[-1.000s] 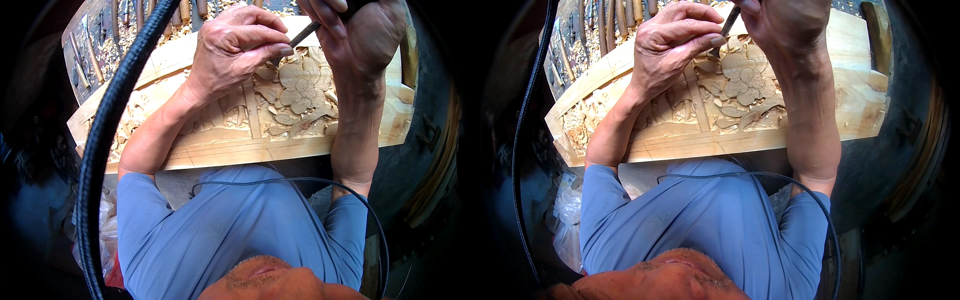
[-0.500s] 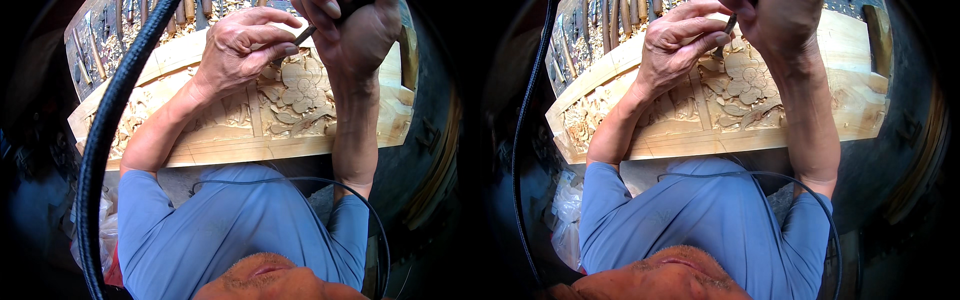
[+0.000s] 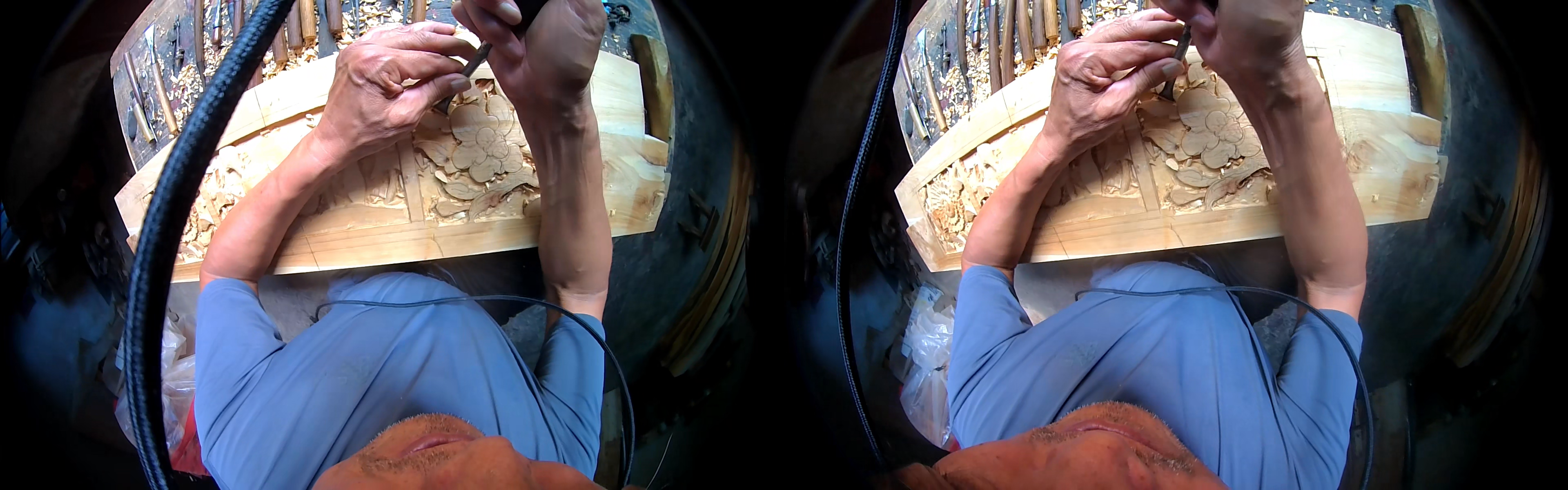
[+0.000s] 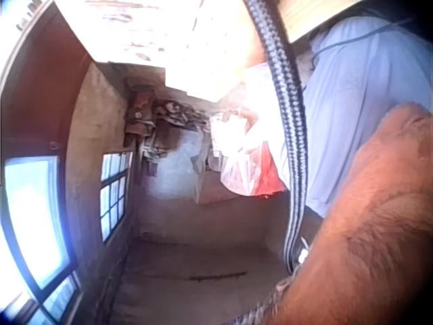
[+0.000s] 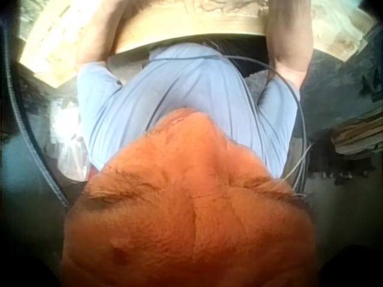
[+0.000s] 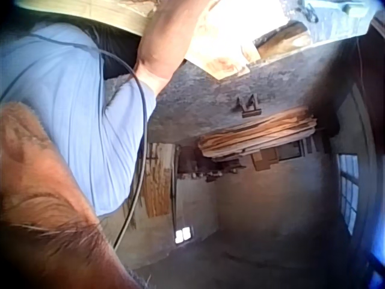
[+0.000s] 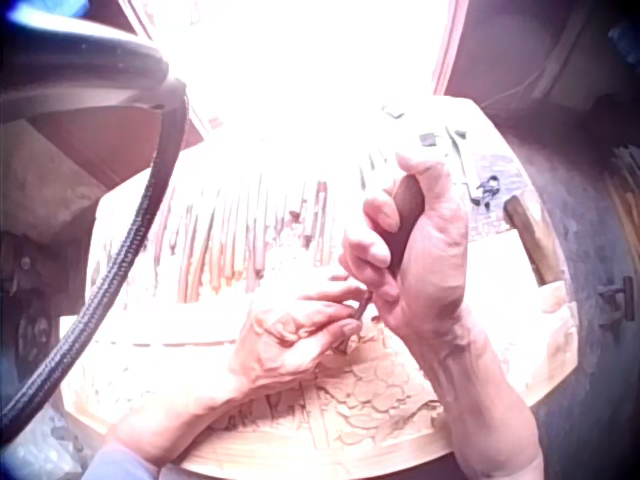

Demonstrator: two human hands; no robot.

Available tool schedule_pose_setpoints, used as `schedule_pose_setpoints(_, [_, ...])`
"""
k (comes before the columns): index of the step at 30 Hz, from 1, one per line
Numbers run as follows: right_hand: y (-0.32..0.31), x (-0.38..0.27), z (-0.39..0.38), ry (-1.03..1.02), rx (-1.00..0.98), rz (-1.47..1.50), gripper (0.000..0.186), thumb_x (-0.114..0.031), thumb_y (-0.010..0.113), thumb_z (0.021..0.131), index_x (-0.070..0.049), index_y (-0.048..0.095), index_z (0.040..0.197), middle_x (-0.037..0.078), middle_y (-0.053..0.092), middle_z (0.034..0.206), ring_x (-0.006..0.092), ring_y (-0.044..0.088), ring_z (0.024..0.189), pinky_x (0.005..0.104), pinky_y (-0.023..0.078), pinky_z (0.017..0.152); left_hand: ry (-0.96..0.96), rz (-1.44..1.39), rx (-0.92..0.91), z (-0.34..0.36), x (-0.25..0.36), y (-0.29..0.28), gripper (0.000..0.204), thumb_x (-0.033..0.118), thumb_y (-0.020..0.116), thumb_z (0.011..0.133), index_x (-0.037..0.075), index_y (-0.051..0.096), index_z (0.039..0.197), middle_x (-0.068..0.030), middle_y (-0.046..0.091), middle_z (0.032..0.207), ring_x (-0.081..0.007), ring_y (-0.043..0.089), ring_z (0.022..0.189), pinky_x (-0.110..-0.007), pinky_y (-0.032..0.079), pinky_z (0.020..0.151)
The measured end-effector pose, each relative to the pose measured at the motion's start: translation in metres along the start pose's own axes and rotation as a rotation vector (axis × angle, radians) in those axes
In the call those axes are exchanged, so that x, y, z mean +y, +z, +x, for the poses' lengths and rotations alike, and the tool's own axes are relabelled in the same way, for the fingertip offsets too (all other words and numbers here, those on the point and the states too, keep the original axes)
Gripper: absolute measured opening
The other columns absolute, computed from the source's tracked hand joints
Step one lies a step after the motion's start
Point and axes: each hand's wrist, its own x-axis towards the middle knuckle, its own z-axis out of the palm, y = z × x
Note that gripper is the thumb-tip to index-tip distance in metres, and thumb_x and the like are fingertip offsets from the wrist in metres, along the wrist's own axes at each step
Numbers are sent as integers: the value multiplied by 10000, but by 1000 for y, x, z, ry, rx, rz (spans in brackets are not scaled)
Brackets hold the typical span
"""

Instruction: The person carves decorative floral patterns into a wooden panel using a chisel and a mallet.

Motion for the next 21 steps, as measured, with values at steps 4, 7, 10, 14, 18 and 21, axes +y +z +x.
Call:
schedule_pose_setpoints(4, [17, -7, -10, 14, -94, -64, 436, -452, 607, 1084, -187, 452, 775, -34, 398, 630, 119, 462, 453, 251, 312, 332, -119, -151, -94, 2, 14, -15, 163, 100, 735, 1028, 6, 852, 1093, -126, 802, 1174, -232, 741, 1107, -371, 563, 1037])
schedule_pose_setpoints(7, [10, -22, -13, 90, -218, 37, 523, -453, 534, 1111, -167, 420, 688, -3, 437, 559, 126, 410, 377, 254, 318, 319, -254, -484, 46, -1, 11, -15, 300, 174, 602, 1138, -31, 821, 1150, -137, 781, 1233, -202, 704, 1183, -349, 531, 1072])
schedule_pose_setpoints(10, [-2, -27, -5, 40, -306, 38, 616, -497, 448, 1132, -181, 337, 615, 35, 457, 498, 145, 364, 301, 269, 295, 312, -262, -452, 187, 0, 7, -17, 184, 67, 660, 1076, -29, 815, 1051, -94, 791, 1184, -160, 735, 1082, -313, 587, 973])
schedule_pose_setpoints(14, [-22, -59, -9, -50, -485, -193, 463, -437, 461, 1139, -124, 518, 803, 22, 539, 659, 81, 375, 449, 255, 309, 513, -218, -327, 136, 2, 6, -12, 160, -40, 654, 1013, -17, 794, 1087, -93, 781, 1175, -166, 741, 1066, -292, 596, 938])
schedule_pose_setpoints(18, [-21, -70, -14, -99, -491, -161, 456, -446, 498, 1113, -125, 539, 792, 16, 535, 658, 87, 370, 441, 254, 310, 528, -225, -272, 240, 0, 1, -14, 178, -61, 624, 1016, -8, 780, 1084, -79, 784, 1099, -154, 746, 1015, -282, 599, 911])
schedule_pose_setpoints(21, [-19, -73, -17, -146, -436, -127, 451, -466, 541, 1076, -127, 534, 780, 28, 523, 658, 101, 371, 455, 279, 304, 539, -304, -302, 266, -4, 1, -11, 191, -40, 601, 1051, -5, 776, 1119, -76, 775, 1105, -147, 737, 1033, -283, 592, 939])
